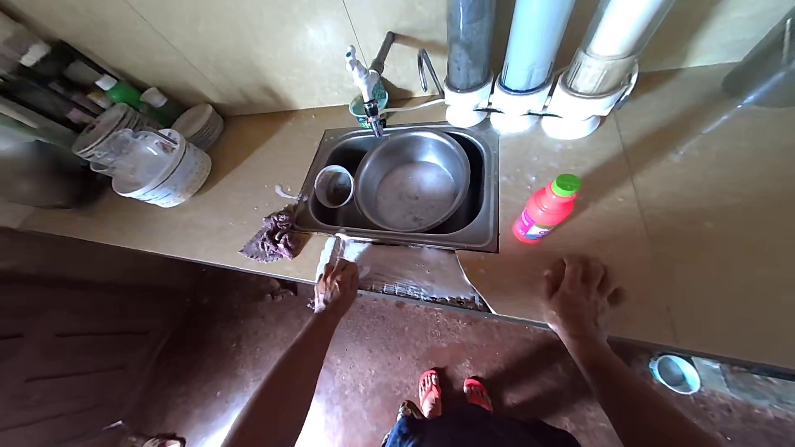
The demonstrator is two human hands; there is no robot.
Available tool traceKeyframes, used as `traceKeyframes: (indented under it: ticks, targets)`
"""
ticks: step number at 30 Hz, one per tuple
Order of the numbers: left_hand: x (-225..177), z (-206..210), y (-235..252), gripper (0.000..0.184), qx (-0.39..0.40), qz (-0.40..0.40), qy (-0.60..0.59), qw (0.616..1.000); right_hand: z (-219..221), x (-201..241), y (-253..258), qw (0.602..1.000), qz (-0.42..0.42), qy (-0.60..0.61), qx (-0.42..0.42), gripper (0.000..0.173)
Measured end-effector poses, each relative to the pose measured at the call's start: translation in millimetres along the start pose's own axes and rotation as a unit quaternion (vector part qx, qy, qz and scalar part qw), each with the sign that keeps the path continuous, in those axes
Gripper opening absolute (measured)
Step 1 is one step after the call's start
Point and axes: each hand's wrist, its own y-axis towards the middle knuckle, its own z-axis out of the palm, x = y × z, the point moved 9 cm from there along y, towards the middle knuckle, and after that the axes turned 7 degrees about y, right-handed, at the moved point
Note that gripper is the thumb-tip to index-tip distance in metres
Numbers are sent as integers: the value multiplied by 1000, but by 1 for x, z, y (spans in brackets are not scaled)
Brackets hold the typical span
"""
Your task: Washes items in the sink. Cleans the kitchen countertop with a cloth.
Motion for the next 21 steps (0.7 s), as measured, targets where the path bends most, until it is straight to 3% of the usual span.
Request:
traceKeyframes:
  ticks: [4,7,10,13,17,21]
  targets:
    - [33,1,-13,35,16,-71,22,997,3,-3,-2,1000,-1,-6,-2,53]
    - [27,-4,-18,34,3,-106,13,994,2,1,0,1000,-1,-4,-7,50]
    - [15,-13,12,35,44,-138,11,989,3,1,-1,1000,11,-8,8,52]
    - [14,-11,47,30,11,-164,-10,986,5,-3,-3,1000,0,-10,-14,54]
    - [15,-8,30,31,17,-128,2,992,3,-1,-1,1000,-7,-15,-15,53]
    - [14,-5,42,33,34,-187,-42,981,3,0,-2,1000,17,-22,14,55]
